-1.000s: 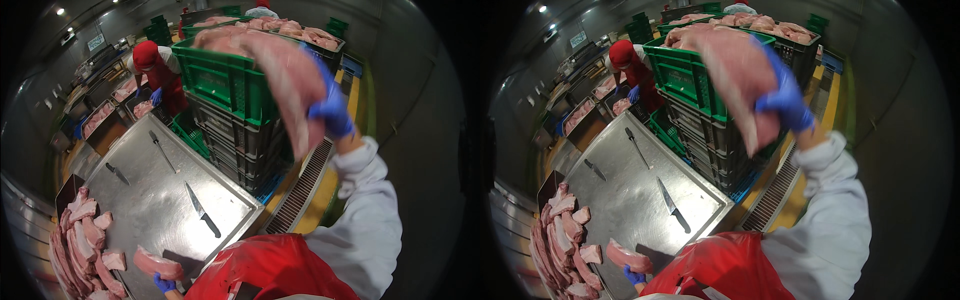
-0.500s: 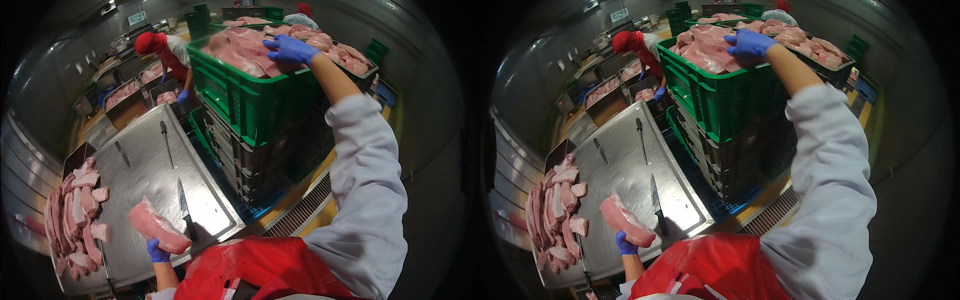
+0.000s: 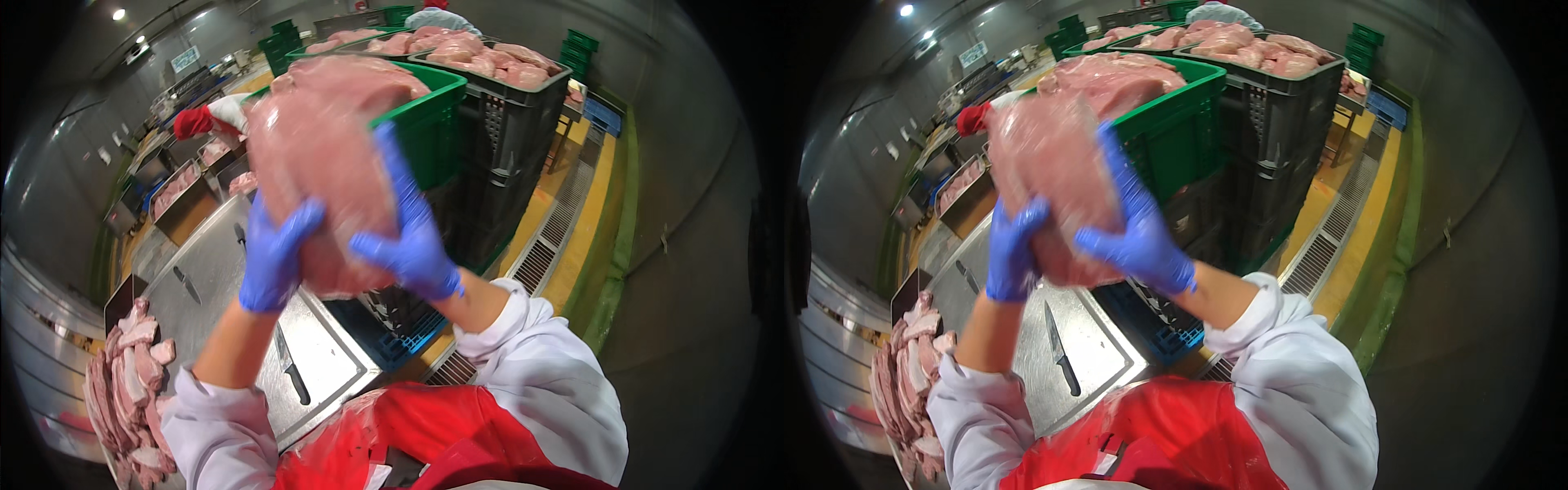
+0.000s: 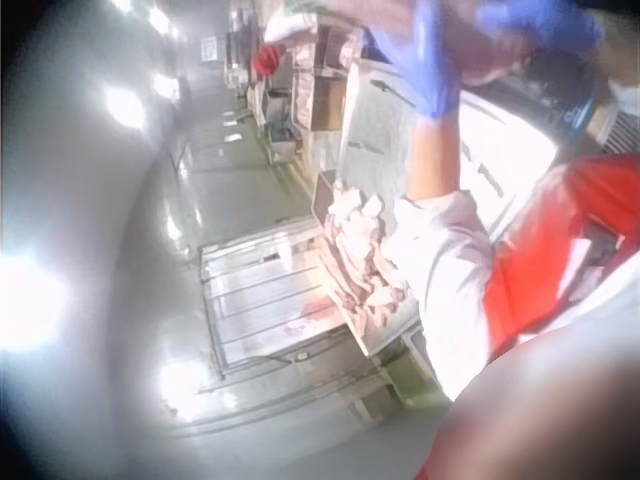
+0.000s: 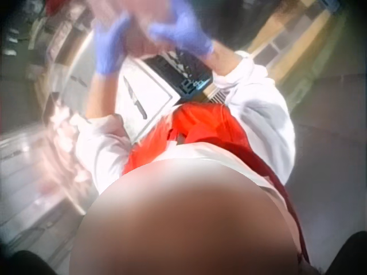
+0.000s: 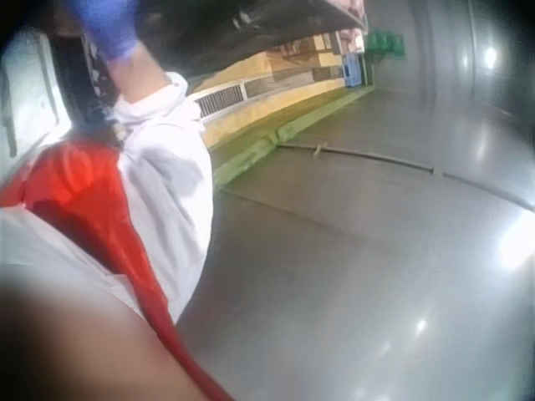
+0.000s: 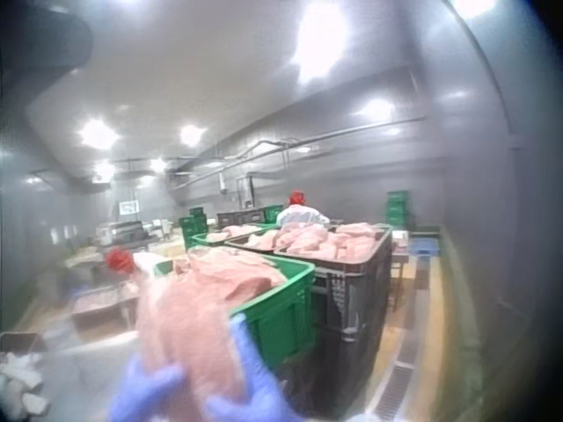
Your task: The person uses a knife to trim fat from large pieces of raw meat on a stainless steel table. They repeatedly cut and separate the fat, placing the trimmed pieces into a green crate while discarding the fat into a bin.
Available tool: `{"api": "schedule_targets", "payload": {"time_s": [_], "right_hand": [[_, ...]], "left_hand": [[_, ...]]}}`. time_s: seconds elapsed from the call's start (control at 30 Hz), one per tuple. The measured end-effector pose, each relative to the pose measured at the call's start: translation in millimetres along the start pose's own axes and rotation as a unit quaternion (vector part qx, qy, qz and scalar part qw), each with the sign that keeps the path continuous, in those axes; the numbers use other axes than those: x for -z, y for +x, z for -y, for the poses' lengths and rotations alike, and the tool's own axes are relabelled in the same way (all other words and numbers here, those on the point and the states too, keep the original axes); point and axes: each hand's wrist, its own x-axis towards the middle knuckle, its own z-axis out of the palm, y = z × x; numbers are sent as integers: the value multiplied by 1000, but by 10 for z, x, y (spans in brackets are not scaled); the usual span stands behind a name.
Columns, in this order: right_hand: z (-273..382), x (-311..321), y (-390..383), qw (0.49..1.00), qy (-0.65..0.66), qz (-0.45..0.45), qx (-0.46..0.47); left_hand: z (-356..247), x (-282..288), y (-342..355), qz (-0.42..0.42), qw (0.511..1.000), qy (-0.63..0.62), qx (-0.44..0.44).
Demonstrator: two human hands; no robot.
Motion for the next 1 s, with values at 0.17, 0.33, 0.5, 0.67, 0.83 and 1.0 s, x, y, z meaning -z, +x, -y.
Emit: {"api": "schedule_targets", "payload": {"time_s": [0.17,0.33,0.5,0.67,0.83,1.0], "right_hand": [[339,610,722,976,123,-162,83],[397,2412,2095,979,59,-194,-4],[-14,3990,2697,941,-289,-125,-125],[-910,3226,1898,913,-348,-213,28],[-943,136,-508,957,-180,228,-14],[-2020,-1692,-2406,796,-130,383,-451]], "left_hand": [[-479,-513,974,137,976,129,-108],[-111,-206,745,90,933,289,-195],[511,503,-97,221,872,408,-153],[981,1773,-1885,181,875,438,100],[1401,2887,-4104,-98,817,467,323],[1320,3700,-5506,-270,752,444,405]]}}
